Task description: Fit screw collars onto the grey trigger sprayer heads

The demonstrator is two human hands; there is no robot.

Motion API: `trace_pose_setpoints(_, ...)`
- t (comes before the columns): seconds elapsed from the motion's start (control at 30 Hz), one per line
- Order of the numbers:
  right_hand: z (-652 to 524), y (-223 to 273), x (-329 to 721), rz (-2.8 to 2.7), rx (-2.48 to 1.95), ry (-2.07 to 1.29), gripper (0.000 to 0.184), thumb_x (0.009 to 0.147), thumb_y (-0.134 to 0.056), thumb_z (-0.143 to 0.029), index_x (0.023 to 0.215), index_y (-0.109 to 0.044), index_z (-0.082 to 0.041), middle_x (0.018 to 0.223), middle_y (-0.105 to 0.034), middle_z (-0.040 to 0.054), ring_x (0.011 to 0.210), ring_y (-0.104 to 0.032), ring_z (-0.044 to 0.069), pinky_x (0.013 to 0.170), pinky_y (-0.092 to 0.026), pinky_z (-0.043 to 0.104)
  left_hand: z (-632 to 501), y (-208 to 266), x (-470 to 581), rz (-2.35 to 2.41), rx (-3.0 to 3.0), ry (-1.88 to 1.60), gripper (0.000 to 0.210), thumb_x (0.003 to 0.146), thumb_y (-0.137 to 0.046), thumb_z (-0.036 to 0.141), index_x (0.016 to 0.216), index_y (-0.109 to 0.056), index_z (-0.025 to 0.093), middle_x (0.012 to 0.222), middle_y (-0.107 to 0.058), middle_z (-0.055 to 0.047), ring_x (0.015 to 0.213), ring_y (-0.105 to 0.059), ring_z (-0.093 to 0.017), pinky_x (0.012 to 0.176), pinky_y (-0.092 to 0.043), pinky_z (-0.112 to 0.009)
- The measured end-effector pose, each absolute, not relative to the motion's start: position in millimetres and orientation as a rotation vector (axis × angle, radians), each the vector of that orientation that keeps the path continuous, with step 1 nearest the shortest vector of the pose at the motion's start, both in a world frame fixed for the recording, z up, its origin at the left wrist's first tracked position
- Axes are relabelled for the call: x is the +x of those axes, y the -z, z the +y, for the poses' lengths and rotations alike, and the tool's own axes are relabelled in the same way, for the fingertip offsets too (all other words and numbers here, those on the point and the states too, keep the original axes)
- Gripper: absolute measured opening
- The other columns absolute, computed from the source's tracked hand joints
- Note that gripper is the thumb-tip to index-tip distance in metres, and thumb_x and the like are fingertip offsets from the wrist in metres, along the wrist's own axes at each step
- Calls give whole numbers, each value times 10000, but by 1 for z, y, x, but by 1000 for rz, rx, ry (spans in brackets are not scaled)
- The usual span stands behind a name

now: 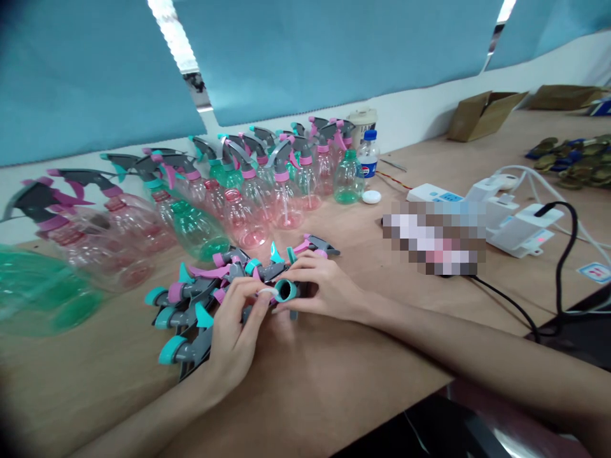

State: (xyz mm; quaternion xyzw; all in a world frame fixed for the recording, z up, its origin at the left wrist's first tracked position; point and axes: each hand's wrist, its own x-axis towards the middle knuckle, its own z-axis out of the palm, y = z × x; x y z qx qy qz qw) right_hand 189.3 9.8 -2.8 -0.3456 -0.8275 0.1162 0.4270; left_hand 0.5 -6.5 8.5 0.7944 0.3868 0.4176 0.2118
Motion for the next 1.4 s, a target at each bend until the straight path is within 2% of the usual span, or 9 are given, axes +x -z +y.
trace_pose_setpoints(0.13,11,1,190,-2021,-891,-298,290,726,-737,-349,953,-683,-176,911,-698,63,871,-621,181,857,-498,372,-7,-4,0,1027,2097,-1202,65,925,-480,214,947,-541,209,857,-603,4,741,-579,-120,664,-470,-245)
trace_pose_setpoints(0.23,10,1,190,-2051,-873,-310,323,735,-729,-351,1013,-668,-200,993,-699,66,929,-629,189,877,-494,382,-6,-2,1,1026,1983,-1223,81,907,-521,219,988,-520,221,879,-620,12,737,-597,-115,630,-479,-227)
trace_pose_setpoints(0.47,10,2,190,-2066,-847,-278,344,731,-734,-352,1037,-662,-212,1121,-683,69,1052,-617,198,960,-456,402,-5,-6,0,1059,2167,-1154,118,916,-511,211,998,-594,225,884,-604,2,735,-566,-118,704,-466,-255)
trace_pose_setpoints(0.77,11,8,189,-2069,-779,-233,378,709,-744,-382,1027,-664,-195,1105,-691,88,1025,-639,202,963,-445,418,-5,-7,1,1082,2292,-1174,94,894,-539,200,956,-607,220,932,-542,-21,817,-560,-147,708,-479,-273)
trace_pose_setpoints(0.97,12,8,191,-2067,-777,-266,309,770,-699,-337,1047,-655,-206,1130,-679,82,1038,-624,197,956,-449,428,-10,-11,-1,974,2521,-1123,121,918,-466,188,937,-583,211,957,-601,-34,911,-533,-191,811,-407,-358)
trace_pose_setpoints(1.4,12,14,193,-2067,-783,-241,271,792,-673,-302,1044,-653,-204,1113,-684,76,1031,-620,203,949,-463,426,-11,-14,2,991,2764,-1009,126,903,-480,221,959,-591,196,1004,-666,-48,929,-510,-234,795,-331,-389)
